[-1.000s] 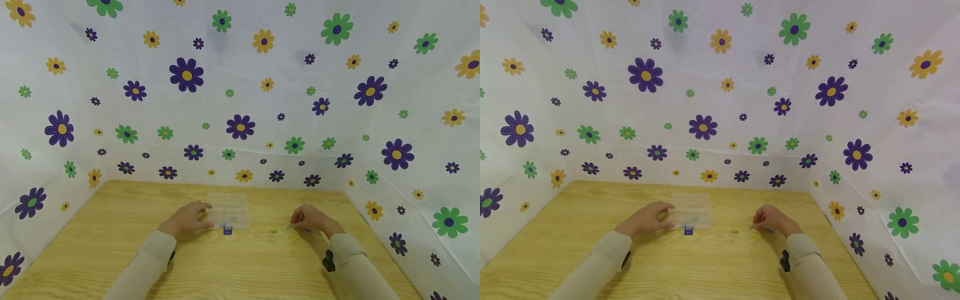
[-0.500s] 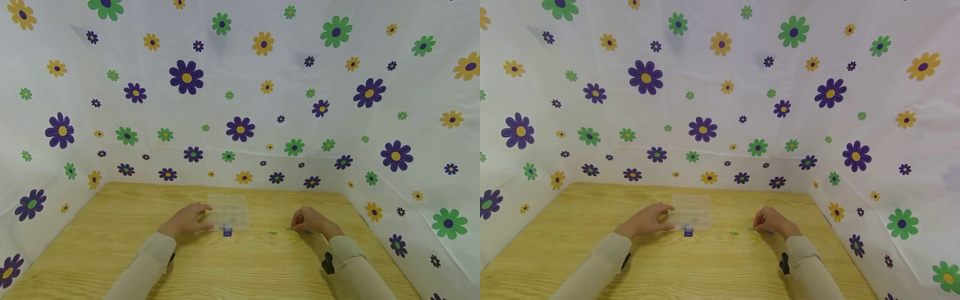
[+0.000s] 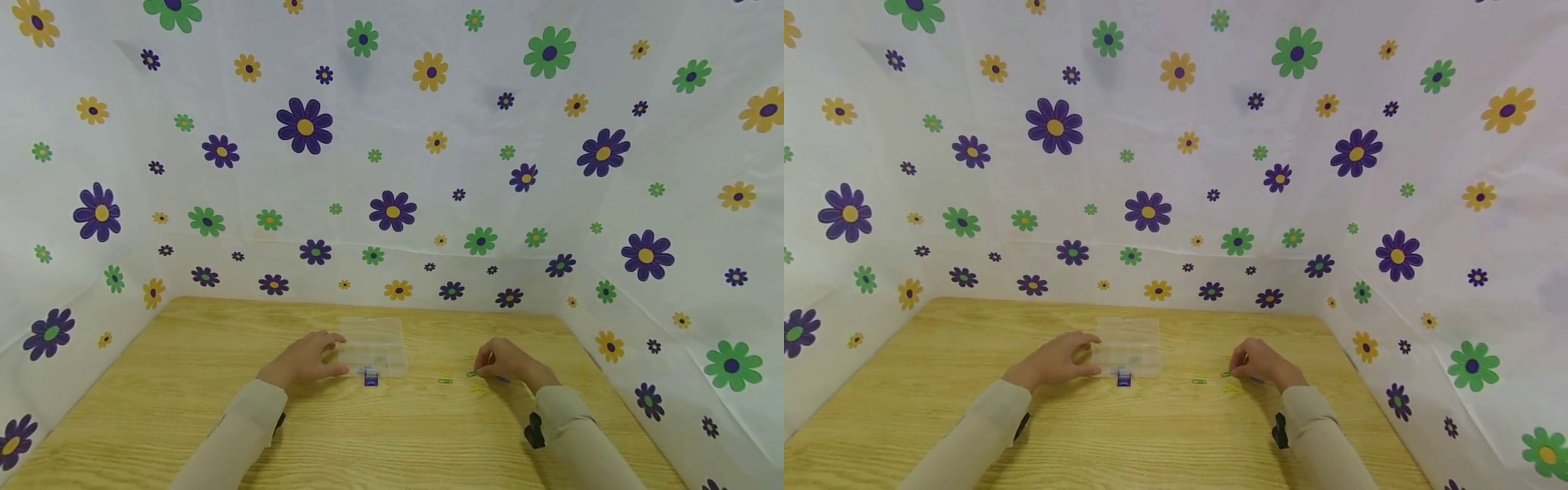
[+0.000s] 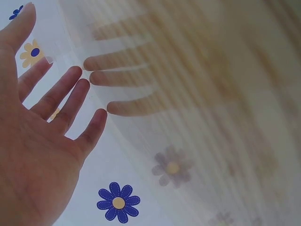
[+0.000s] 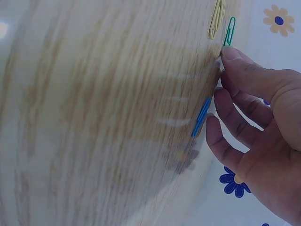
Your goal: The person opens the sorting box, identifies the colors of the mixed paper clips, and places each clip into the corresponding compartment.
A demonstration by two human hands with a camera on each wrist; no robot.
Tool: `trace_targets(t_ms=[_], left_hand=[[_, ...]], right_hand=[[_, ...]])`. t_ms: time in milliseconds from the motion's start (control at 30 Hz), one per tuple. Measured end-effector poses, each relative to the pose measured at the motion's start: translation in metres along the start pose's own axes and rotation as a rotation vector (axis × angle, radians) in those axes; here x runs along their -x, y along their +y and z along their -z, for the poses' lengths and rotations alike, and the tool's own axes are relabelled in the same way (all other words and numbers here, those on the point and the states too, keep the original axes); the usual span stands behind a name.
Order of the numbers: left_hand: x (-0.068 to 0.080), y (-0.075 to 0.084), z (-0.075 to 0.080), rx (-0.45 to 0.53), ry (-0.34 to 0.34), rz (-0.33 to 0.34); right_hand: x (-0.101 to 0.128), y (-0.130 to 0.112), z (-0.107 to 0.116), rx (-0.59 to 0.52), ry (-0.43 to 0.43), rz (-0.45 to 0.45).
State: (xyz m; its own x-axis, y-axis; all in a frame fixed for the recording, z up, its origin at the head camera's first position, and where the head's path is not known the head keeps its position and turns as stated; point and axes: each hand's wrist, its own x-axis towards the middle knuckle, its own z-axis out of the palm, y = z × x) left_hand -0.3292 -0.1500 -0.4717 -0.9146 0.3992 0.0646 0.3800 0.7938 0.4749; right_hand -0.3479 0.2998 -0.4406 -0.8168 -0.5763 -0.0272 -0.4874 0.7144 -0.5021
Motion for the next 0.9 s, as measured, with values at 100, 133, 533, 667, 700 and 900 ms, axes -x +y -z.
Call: trace_targets(t_ms=[100, 133, 533, 667, 700, 900], left_hand=[[0.001, 0.0, 0.0, 0.0, -0.002, 0.0], [0.001, 0.0, 0.0, -0.001, -0.005, 0.0], [0.001, -0.002, -0.002, 0.001, -0.007, -0.029], [-0.001, -0.002, -0.003, -0.007, -0.002, -0.032], [-0.001, -0.003, -0.003, -0.009, 0.001, -0.035], [0.0, -0.003, -0.002, -0.008, 0.007, -0.042]], right_hand=[[0.0, 0.0, -0.001, 0.005, 0.002, -0.005], [0.0, 0.0, -0.002, 0.005, 0.001, -0.008], [-0.004, 0.0, -0.002, 0.034, 0.033, -0.083], [-0.008, -0.003, -0.002, 0.008, 0.051, -0.123], [-0.009, -0.004, -0.001, 0.0, 0.056, -0.125], [-0.018, -0.017, -0.001, -0.025, 0.069, -0.091]])
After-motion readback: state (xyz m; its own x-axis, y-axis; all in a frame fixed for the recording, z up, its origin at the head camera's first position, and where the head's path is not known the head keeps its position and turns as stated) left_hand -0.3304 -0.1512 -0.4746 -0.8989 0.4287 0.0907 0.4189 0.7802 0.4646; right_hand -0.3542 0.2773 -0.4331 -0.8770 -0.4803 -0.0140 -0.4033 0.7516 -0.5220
